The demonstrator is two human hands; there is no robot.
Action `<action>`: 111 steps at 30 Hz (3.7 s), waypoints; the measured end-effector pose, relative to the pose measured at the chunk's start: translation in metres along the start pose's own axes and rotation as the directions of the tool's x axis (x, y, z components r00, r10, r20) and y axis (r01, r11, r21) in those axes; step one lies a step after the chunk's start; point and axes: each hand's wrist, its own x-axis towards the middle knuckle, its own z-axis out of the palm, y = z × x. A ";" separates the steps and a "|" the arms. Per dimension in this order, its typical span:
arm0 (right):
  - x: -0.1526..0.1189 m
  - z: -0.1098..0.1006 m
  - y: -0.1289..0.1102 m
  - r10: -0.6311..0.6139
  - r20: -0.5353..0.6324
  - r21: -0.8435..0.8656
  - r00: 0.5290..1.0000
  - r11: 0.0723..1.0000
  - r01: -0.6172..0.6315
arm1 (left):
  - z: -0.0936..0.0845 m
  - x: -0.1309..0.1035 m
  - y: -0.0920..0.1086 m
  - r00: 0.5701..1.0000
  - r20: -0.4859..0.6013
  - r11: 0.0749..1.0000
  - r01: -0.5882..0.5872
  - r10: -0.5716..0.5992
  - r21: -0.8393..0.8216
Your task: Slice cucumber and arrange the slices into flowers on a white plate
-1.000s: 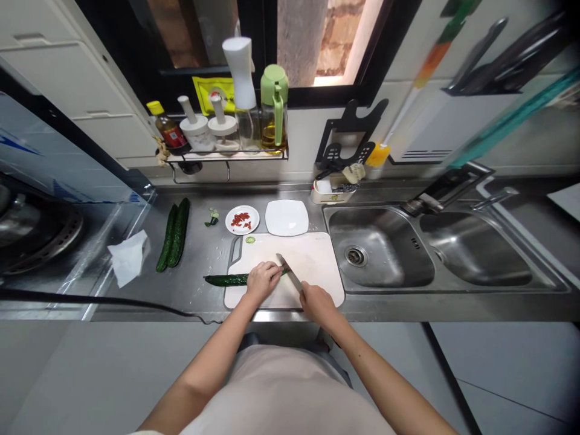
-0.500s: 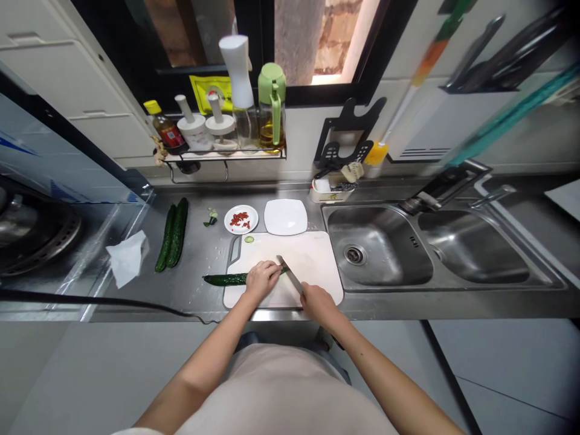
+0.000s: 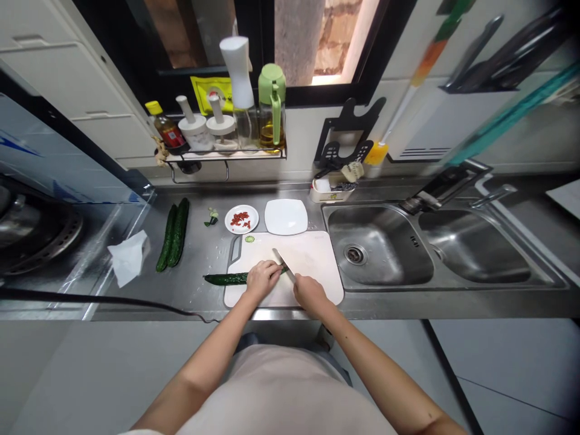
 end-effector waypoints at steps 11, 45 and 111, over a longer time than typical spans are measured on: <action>-0.006 0.007 0.005 -0.010 -0.011 0.005 1.000 1.000 0.010 | 0.001 -0.001 0.000 1.000 0.000 1.000 0.004 -0.004 0.002; -0.009 0.021 0.010 0.017 0.003 -0.023 1.000 1.000 -0.017 | 0.003 0.000 -0.002 1.000 0.007 1.000 0.011 -0.011 -0.010; 0.028 0.017 -0.013 0.020 -0.080 0.033 0.997 0.999 -0.017 | -0.002 0.000 0.002 0.998 0.022 0.998 0.060 -0.059 -0.022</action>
